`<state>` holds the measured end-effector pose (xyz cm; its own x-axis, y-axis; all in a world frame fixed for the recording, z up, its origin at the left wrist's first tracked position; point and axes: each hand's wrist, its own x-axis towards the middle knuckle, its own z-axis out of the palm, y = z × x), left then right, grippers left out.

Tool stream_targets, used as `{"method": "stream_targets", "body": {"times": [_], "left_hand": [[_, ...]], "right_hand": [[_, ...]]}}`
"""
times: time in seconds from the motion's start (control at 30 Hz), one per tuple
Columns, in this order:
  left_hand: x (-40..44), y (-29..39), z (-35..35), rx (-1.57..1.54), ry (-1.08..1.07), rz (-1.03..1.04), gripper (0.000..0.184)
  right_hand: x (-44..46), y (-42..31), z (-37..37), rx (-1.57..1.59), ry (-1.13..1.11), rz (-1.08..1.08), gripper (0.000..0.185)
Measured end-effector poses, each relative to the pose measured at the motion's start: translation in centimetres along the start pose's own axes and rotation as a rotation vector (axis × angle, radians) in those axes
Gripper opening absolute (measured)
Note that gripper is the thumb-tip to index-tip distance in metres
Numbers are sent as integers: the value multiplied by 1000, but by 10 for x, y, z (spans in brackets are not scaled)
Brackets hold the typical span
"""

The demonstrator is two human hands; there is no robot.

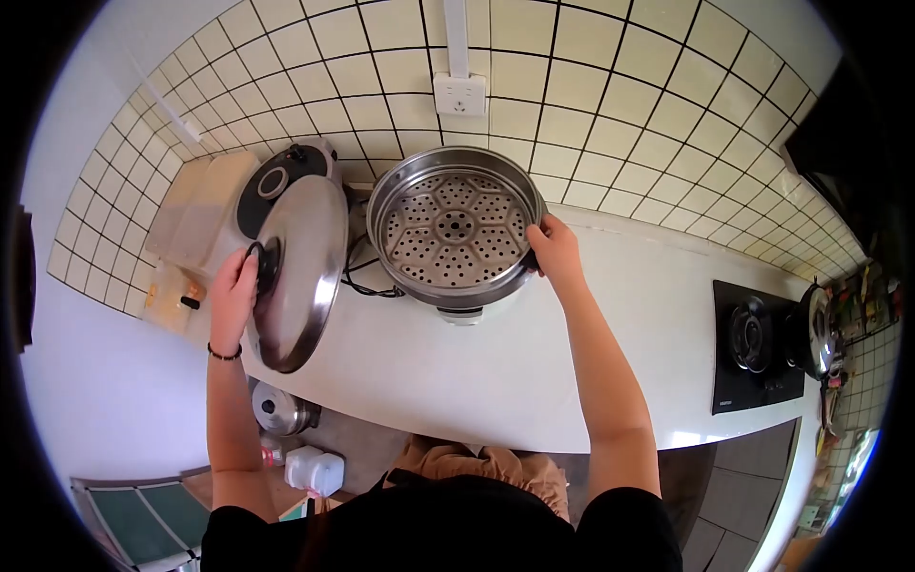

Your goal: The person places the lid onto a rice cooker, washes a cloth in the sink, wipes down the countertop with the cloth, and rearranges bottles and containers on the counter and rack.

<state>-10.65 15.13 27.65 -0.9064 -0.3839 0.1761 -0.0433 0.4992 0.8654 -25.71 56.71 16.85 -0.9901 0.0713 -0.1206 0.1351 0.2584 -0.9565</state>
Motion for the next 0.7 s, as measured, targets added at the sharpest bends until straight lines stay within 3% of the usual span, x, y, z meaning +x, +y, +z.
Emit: {"method": "stream_targets", "body": {"times": [0.07,0.3,0.4,0.57,0.7], "left_hand": [[17,7,17,54,-68,118,27],[62,38,84,89,-218,225,29],[79,42,112,108,-236,308,31],[97,51,154,112,-260,311,36],[101,67,182,118,-332,172,35]], "right_hand": [[4,-1,1,-24,1,-6,20],[21,16,-2,-163,57,-133,30],[4,-12,-5,-131,-3,-44,31],[9,-11,-10,-182,-45,-42,28],[9,-9,-8,-168,-54,-23,27]]}}
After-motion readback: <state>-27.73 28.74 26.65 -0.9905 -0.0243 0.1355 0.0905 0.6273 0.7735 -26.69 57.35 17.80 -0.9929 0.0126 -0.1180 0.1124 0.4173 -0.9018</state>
